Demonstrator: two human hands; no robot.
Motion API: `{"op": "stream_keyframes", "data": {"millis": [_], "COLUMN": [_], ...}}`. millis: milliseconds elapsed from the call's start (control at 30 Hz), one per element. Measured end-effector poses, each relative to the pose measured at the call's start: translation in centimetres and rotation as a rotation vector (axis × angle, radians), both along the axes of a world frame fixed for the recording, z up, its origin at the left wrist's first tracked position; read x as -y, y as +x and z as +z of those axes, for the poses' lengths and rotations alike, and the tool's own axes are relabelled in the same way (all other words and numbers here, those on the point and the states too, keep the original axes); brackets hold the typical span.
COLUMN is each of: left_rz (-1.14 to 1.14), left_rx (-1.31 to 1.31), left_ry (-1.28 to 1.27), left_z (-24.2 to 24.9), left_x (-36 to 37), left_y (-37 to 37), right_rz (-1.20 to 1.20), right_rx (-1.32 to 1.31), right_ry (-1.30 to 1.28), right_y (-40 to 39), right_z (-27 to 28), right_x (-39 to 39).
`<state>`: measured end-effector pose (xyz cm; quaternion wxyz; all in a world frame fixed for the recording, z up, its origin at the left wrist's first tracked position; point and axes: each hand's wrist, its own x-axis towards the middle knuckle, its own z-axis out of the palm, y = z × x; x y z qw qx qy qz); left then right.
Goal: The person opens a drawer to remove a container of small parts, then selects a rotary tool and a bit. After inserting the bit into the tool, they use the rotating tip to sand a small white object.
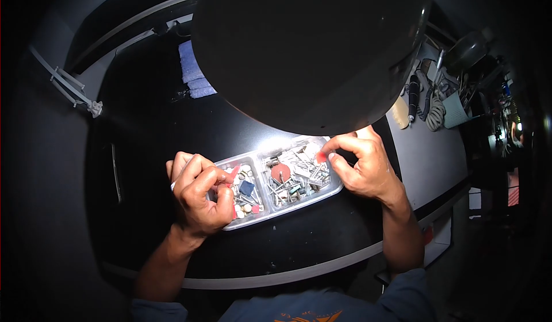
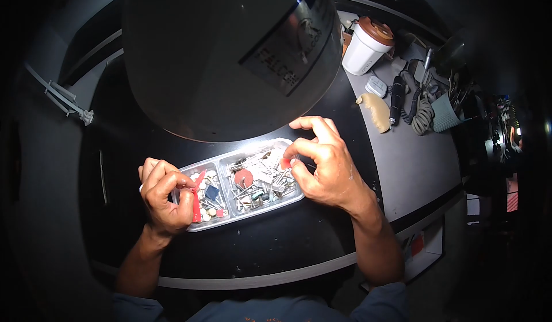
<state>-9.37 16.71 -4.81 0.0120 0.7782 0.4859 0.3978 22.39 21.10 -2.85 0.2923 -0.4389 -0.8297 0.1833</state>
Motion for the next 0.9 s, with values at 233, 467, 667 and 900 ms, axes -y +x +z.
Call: {"op": "stream_keyframes", "data": {"millis": [233,467,667,900], "left_rz": [0.003,-0.018,-0.009,-0.027], "left_rx": [0.015,0.031,0.021,0.029], "left_ry": [0.015,0.048,0.042,0.071], "left_z": [-0.17,-0.5,-0.38,-0.57], "left_x": [0.05,-0.11,0.03,-0.2], "left_y": [0.07,-0.03,0.06,0.01], "right_rz": [0.024,0.068,0.096,0.078], "right_rx": [0.026,0.033,0.018,0.044], "right_ry": [-0.044,-0.034,-0.032,-0.029], "right_y": [-0.64,-0.47,-0.5,-0.85], "right_z": [-0.22,-0.18,-1.02,-0.64], "right_x": [0.51,0.53,0.67,0.73]}}
